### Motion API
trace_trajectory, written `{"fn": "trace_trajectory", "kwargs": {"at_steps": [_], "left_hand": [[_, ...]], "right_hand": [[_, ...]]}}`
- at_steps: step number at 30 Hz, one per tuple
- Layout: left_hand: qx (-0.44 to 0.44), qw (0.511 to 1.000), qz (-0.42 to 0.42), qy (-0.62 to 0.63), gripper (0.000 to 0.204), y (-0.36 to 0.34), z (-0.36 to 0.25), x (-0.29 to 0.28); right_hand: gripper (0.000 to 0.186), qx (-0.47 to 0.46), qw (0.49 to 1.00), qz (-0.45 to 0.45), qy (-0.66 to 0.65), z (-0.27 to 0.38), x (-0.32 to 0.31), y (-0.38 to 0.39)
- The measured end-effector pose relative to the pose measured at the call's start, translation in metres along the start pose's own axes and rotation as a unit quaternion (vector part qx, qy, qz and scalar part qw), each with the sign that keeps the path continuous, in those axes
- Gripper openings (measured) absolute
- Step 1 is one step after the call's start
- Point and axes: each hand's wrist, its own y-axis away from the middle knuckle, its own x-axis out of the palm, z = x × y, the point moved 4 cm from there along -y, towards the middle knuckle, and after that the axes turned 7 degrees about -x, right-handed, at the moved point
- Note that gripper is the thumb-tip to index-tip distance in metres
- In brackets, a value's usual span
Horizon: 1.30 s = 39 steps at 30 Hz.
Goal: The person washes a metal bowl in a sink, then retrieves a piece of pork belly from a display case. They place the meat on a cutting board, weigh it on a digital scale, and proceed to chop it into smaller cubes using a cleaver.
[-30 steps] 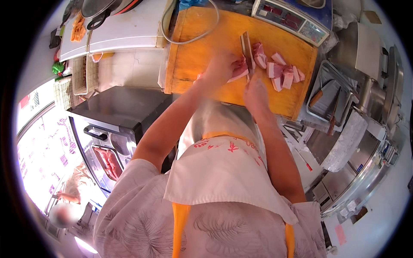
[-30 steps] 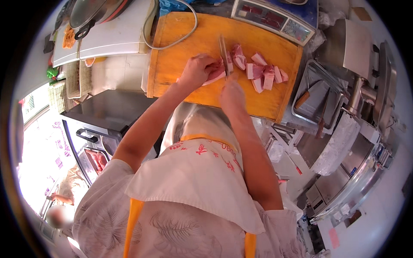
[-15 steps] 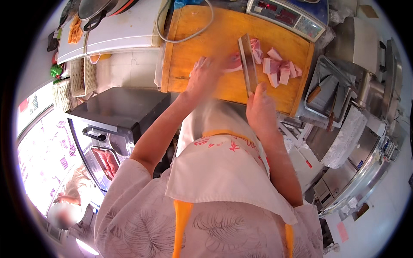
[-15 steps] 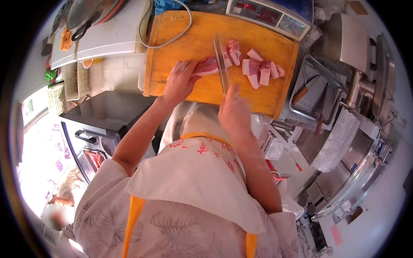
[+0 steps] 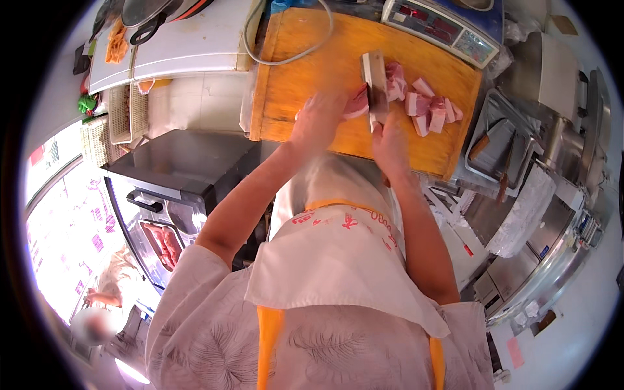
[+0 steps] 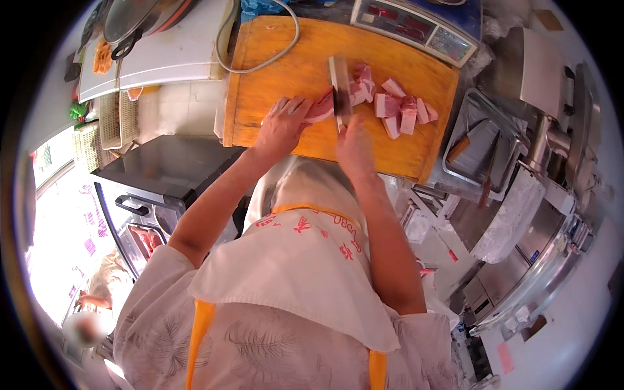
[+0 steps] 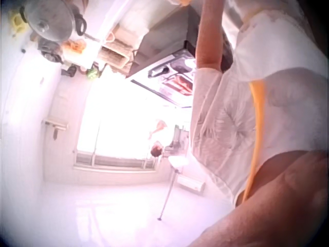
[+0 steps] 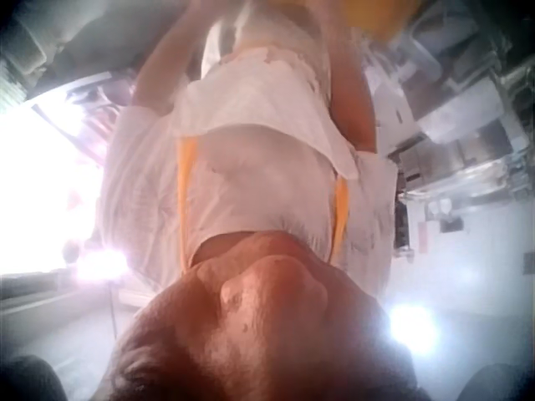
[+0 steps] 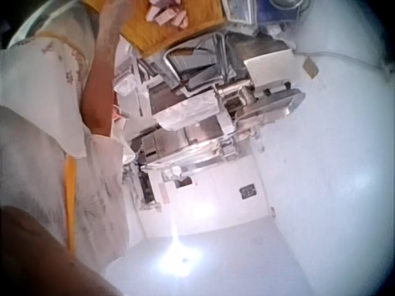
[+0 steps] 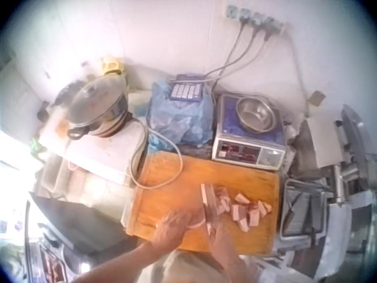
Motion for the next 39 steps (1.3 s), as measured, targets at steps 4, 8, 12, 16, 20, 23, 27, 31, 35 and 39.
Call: {"fn": "trace_trajectory", "kwargs": {"at_steps": [4,8,12,16,20,23,27,31,35,39], "left_hand": [[-0.032,0.997,0.055,0.048,0.043,-0.007,0.000,0.002],[-0.052,0.967,0.117,0.219,0.035,-0.028,-0.007,0.006],[-0.005,0.998,0.039,0.058,0.035,-0.038,-0.007,0.009],[0.019,0.997,-0.039,0.071,0.031,-0.031,-0.008,-0.020],[-0.017,0.996,-0.018,0.084,0.024,-0.033,0.005,-0.010],[-0.020,0.993,-0.021,0.113,0.024,-0.033,0.012,0.001],[-0.044,0.993,-0.016,0.105,0.025,-0.038,0.016,0.004],[-0.034,0.993,-0.015,0.115,0.026,-0.037,0.015,0.008],[-0.022,0.993,-0.039,0.106,0.030,-0.024,0.013,0.008],[-0.042,0.996,-0.073,0.041,0.040,-0.018,0.002,-0.017]], "right_hand": [[0.023,0.005,0.995,-0.096,-0.023,0.001,-0.029,0.014],[0.024,0.012,0.994,-0.105,0.004,0.020,-0.061,0.018],[0.027,-0.006,0.992,-0.061,0.111,0.047,-0.079,0.040],[0.038,0.052,0.991,0.032,0.123,0.074,-0.064,0.056],[0.048,0.066,0.986,0.070,0.137,0.073,-0.044,0.051],[0.050,0.056,0.987,0.080,0.129,0.059,-0.030,0.040],[0.045,0.024,0.990,0.053,0.126,0.048,-0.017,0.013],[0.040,0.014,0.990,0.027,0.138,0.031,-0.002,0.001],[0.038,-0.012,0.998,-0.020,0.052,-0.002,-0.007,-0.007],[0.037,-0.028,0.996,-0.080,0.024,-0.013,-0.031,0.003]]}}
